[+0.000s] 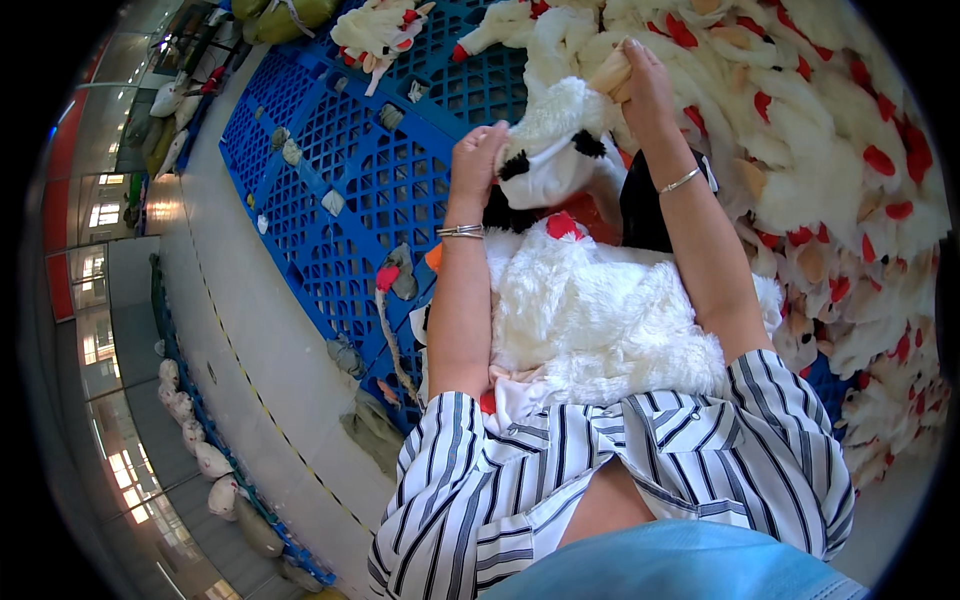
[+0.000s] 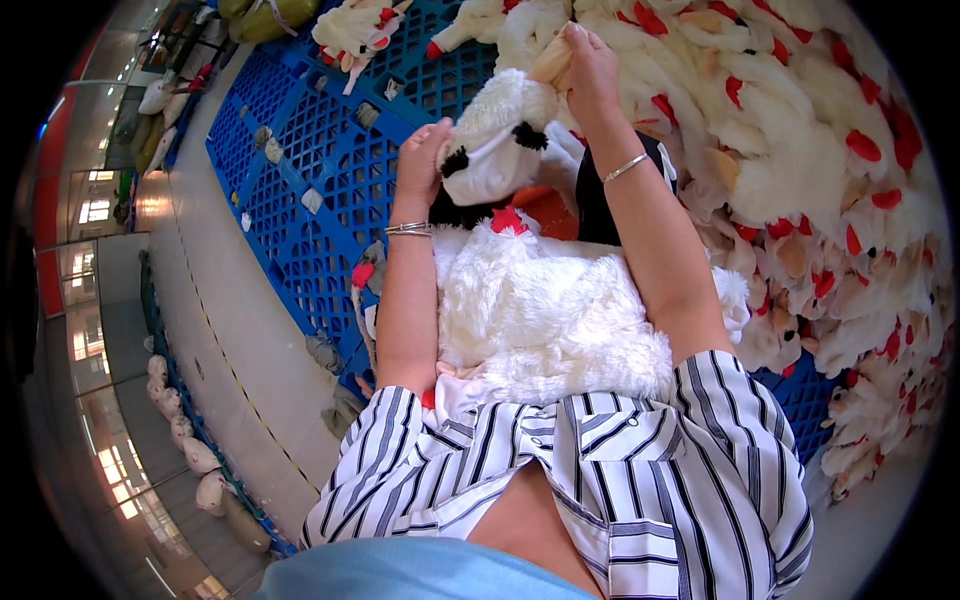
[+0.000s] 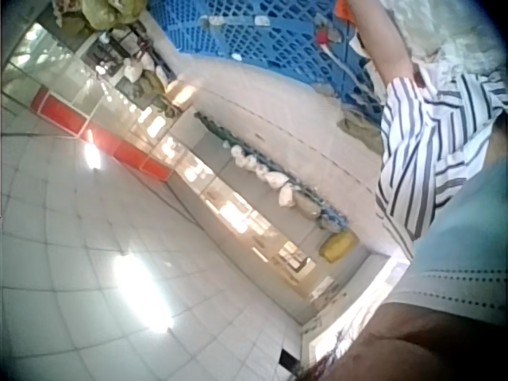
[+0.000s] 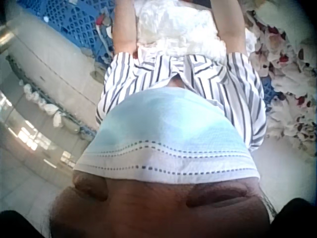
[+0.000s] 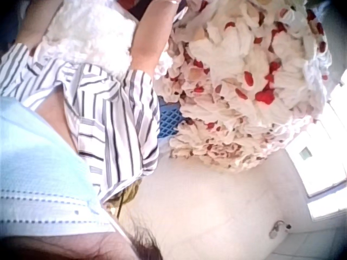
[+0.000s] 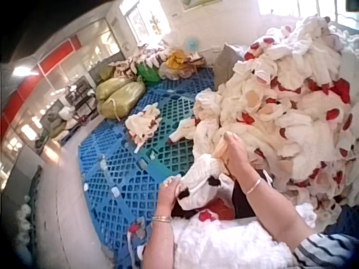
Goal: The person sits on the floor and assembles white stuffed animal toys by hand. They repeatedly insert red fabric pieces into the head openings of the toys, then turn the toys right-side out and adjust the features. The person handles the toys one at a time from a large pile on a blue crate.
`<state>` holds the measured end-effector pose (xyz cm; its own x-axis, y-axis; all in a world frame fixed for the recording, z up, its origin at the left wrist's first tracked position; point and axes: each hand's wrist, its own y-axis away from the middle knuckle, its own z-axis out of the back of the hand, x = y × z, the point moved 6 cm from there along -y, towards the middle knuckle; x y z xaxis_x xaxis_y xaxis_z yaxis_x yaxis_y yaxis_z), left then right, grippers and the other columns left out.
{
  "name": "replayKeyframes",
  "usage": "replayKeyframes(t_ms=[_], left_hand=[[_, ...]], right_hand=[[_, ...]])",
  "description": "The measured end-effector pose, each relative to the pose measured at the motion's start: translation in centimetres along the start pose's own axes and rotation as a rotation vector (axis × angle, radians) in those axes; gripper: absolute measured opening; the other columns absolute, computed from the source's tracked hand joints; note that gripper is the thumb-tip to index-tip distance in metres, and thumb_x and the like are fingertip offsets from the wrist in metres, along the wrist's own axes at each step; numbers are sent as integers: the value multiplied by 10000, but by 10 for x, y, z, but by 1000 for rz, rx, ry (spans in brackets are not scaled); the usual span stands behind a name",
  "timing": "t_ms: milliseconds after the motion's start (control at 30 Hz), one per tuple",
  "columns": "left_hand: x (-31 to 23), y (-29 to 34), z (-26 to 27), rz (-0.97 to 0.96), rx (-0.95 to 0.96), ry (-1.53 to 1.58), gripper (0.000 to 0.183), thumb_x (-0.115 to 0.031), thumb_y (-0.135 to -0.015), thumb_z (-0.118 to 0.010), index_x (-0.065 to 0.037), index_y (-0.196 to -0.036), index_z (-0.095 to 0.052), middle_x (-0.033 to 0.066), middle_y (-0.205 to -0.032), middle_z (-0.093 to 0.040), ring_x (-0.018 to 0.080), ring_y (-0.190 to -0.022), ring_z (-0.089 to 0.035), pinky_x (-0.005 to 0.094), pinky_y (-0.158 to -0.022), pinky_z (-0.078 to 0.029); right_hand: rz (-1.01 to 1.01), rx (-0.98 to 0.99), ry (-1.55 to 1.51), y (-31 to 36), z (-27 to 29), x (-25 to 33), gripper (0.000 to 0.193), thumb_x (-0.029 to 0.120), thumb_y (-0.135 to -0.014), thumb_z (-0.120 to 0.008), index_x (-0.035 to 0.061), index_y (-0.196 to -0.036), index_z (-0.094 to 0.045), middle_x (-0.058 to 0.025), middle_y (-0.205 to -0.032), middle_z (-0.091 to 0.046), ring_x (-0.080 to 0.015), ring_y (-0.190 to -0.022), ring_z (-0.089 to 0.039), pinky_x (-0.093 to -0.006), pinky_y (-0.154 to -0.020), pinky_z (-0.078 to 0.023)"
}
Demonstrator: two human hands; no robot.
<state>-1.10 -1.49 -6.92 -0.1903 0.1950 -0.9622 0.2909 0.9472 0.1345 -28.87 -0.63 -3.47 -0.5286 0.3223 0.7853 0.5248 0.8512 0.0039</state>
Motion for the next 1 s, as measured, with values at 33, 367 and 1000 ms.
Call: replayKeyframes(t_ms=[33,367,1000], left_hand=[[2,-2,9,-45,-65,42,215,-254,-924,-679,-71,-814,-655,-23,-753,-640,42,-637,-546,206,-568,-436],[-31,3,34,-108,-323,68,298,-321,-967,-605,-31,-899,-625,92,-907,-700,151,-773,-666,290,-679,-552],[-70,23,15,-225,-189,130,266,38,-923,-551,-4,-1178,-615,83,-1015,-668,145,-852,-666,246,-747,-568]], right_hand=[[14,-17,-6,1,0,4,219,243,-969,-581,31,-961,-638,-36,-882,-622,-134,-773,-597,-298,-684,-501],[36,-118,-24,-5,12,9,215,230,-973,-576,23,-1004,-629,-46,-892,-616,-156,-795,-606,-319,-709,-511],[-45,56,35,-1,2,-7,239,251,-979,-586,24,-1041,-626,-41,-942,-615,-141,-858,-600,-300,-742,-504]])
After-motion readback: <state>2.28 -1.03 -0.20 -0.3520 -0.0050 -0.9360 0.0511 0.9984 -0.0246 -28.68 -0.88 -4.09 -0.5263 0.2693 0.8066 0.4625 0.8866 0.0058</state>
